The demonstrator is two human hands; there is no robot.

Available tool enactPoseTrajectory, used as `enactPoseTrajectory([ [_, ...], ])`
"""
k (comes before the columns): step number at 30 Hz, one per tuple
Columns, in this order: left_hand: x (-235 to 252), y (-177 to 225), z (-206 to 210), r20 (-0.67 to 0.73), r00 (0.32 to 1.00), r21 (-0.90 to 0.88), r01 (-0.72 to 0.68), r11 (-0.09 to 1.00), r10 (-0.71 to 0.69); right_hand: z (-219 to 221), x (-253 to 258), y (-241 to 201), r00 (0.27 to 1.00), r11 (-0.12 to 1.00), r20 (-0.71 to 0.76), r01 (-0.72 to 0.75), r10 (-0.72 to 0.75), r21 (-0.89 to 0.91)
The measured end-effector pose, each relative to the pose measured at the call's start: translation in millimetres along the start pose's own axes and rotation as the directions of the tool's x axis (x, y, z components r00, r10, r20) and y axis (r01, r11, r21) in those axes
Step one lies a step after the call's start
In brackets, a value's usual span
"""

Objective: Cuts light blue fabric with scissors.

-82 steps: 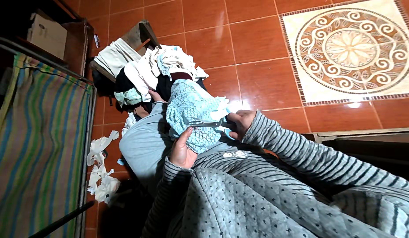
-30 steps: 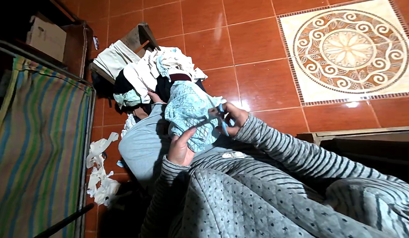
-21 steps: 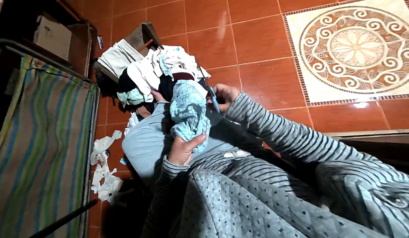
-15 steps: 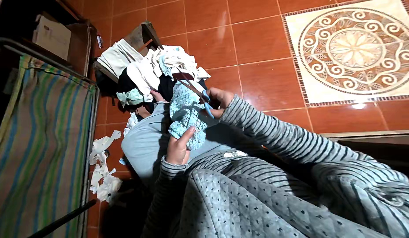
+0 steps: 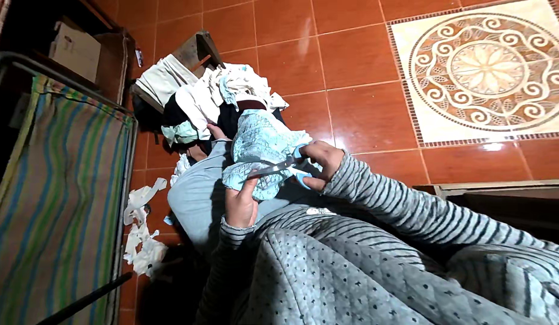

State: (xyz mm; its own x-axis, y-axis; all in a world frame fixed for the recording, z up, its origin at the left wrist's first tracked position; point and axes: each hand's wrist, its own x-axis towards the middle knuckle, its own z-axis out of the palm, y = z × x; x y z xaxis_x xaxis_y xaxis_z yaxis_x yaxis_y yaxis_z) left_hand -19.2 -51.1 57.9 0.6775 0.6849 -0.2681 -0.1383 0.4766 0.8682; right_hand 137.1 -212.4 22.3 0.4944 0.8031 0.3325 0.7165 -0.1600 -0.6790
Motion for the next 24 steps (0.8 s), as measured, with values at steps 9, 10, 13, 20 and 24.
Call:
enactPoseTrajectory([
  [9, -0.9, -0.8, 2.7, -0.003, 1.0, 0.057, -0.004, 0.998, 0.004, -1.6, -7.8, -0.1, 0.998, 0.997, 0.004, -0.07, 0.07, -0.037],
  [10, -0.9, -0.8, 2.7, 0.001, 1.0, 0.053, -0.007, 0.999, 0.007, -0.5, -8.5, -0.6, 0.997, 0.996, -0.001, -0.077, 0.077, -0.034],
  [13, -1.0, -1.3, 2.1, 0.006, 0.999, 0.067, -0.04, 0.997, 0.04, 3.6, -10.1, -0.3, 0.997, 0.997, -0.021, -0.069, 0.069, -0.038],
  [20, -3.6, -4.9, -0.4, 0.12, 0.948, 0.342, -0.319, 0.884, 0.295, 3.9, -8.0, -3.7, 0.998, 0.998, -0.04, -0.045, 0.043, -0.046],
  [24, -5.0, -5.2, -2.0, 0.182, 0.918, 0.388, -0.397, 0.832, 0.353, 1.8, -6.0, -3.1, 0.999, 0.994, -0.015, -0.053, 0.052, -0.095],
])
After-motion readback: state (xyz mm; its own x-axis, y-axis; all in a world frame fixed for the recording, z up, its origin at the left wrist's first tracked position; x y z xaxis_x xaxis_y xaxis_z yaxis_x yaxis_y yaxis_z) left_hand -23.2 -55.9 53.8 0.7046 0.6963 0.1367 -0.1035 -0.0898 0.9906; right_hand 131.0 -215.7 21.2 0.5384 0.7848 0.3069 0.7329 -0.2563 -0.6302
